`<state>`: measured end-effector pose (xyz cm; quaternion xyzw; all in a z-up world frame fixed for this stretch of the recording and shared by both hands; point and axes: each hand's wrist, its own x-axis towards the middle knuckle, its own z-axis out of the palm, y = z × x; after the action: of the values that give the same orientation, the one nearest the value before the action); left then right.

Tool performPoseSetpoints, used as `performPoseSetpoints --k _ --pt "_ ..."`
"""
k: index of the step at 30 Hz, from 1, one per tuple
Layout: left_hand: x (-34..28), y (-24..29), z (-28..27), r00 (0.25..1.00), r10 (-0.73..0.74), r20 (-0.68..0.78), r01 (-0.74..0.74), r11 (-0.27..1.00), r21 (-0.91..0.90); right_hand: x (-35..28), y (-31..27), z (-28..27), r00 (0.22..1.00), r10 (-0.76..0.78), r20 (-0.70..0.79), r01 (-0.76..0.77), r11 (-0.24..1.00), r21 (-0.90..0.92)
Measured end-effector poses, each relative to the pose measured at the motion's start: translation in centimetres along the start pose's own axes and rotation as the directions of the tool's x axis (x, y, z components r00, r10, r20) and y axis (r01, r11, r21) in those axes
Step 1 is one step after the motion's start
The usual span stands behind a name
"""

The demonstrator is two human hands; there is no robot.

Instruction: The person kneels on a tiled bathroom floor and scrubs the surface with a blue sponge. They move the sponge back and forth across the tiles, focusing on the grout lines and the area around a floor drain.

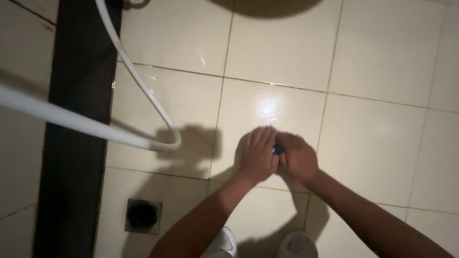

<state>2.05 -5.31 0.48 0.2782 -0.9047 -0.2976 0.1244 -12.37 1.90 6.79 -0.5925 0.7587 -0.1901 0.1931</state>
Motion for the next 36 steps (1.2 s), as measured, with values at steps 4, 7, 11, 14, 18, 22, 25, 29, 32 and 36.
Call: performPoseSetpoints --k 4,7,11,14,18,22,25,29,32,36 --pt "-0.8 -0.9 -0.9 0.999 -0.002 -0.049 0.002 1.0 -0.013 1.3 -0.9 0.3 0.993 0.021 0.117 -0.029 0.997 0.067" --pt "2.6 -1.9 -2.5 0.994 -0.017 -0.106 0.025 0.997 0.07 4.4 0.8 1.3 0.99 -0.135 0.042 0.137 0.99 -0.042" --pt "6.4 -4.6 -4.0 0.983 -0.039 -0.177 0.044 0.999 0.026 9.0 0.2 1.8 0.995 -0.084 -0.062 0.074 0.985 -0.154" --pt "5.9 -6.0 -4.8 0.968 -0.043 -0.246 0.049 0.999 0.018 9.7 -1.2 2.9 0.993 -0.055 -0.108 0.038 0.987 -0.153" --pt "0.4 -5.8 -6.5 0.982 -0.078 -0.175 0.086 0.996 0.037 6.2 -4.8 4.4 0.991 -0.092 -0.102 0.079 0.99 -0.119" --pt "-2.2 -6.4 -6.1 0.985 -0.034 -0.168 0.051 0.994 0.094 4.5 -6.8 5.0 0.993 -0.116 -0.037 0.112 0.99 -0.082" --pt "-0.4 -7.1 -7.1 0.979 -0.018 -0.204 0.043 0.992 0.12 6.4 -6.1 5.4 0.997 -0.039 -0.061 0.039 0.999 -0.011" --pt "3.9 -7.8 -8.6 0.968 -0.047 -0.245 0.068 0.994 0.08 10.7 -4.5 5.2 0.99 -0.085 -0.111 0.064 0.983 -0.174" --pt "3.7 -7.9 -8.4 0.961 -0.044 -0.274 0.07 0.994 0.086 10.2 -4.6 5.5 0.991 -0.032 -0.131 0.014 0.991 -0.136" --pt "-0.8 -6.5 -7.3 0.986 -0.07 -0.15 0.08 0.995 0.064 5.1 -6.6 5.3 0.993 -0.033 -0.11 0.03 0.999 -0.028"
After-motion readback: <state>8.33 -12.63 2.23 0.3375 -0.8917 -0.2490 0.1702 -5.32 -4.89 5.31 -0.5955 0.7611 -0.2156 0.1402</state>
